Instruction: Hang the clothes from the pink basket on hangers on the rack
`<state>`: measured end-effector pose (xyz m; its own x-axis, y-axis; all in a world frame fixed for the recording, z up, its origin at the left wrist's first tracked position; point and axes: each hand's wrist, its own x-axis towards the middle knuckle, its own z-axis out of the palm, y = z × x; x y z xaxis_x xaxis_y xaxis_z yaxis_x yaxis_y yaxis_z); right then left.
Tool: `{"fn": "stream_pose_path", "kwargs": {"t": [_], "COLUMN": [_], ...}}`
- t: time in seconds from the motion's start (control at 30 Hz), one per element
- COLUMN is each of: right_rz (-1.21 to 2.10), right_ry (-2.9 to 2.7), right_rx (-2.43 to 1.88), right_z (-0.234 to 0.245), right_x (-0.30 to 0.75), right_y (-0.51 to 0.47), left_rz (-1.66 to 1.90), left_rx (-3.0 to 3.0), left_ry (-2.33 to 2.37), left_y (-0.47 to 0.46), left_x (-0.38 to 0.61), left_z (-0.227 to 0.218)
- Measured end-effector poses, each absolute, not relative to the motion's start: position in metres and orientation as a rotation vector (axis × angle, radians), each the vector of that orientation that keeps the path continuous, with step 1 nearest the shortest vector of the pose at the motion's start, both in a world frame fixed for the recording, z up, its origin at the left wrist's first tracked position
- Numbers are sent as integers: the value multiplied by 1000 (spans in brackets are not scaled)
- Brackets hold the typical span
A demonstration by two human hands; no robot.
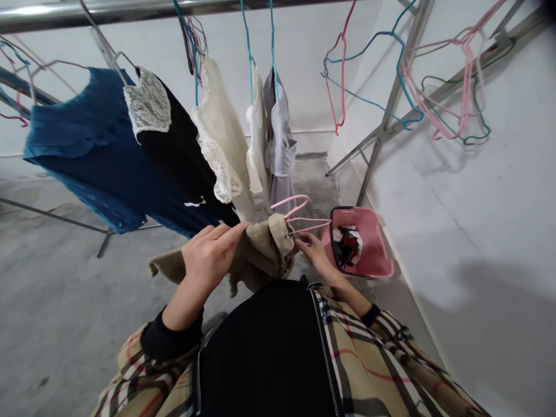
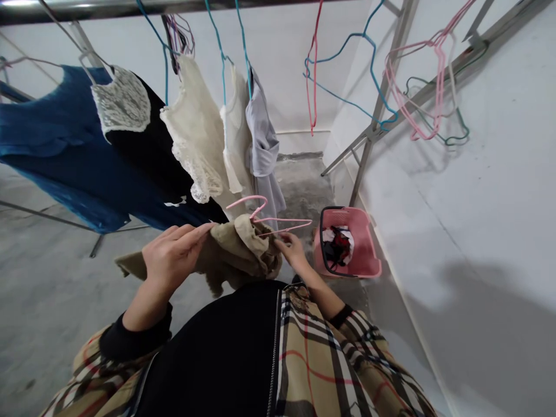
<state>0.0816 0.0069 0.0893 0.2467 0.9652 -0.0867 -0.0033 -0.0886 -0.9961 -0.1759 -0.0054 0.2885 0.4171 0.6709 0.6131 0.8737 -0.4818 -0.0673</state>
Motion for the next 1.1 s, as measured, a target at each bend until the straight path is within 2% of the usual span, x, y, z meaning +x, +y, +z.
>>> {"fn": "stream_pose_path", "kwargs": {"t": [0.17,0.33,0.73,0.93,1.1], "right_rz": [1310,1440,1187,1379,1416], "right_ry": [-1049,-948,-772,-531,-518], "right_rx": [-1243,-1143,-1147,-979,-1055], "right_z": [94,105,154,175,180], "right_x": [62,89,127,130,132], "right_y": [27,35,51,56,59], "left_rz": [-765,-923,-1257,-1318,-1370], "left_rx": [-2376,-2334,-2351,-2253,-2267], "left_ry": [-1316,-1472,-1595,-1686,-1549], "left_y": [-5,-1,3,2,5], "left_x": [-180,-211,-252,-251,-256], "left_z": [293,291,262,264,258]}}
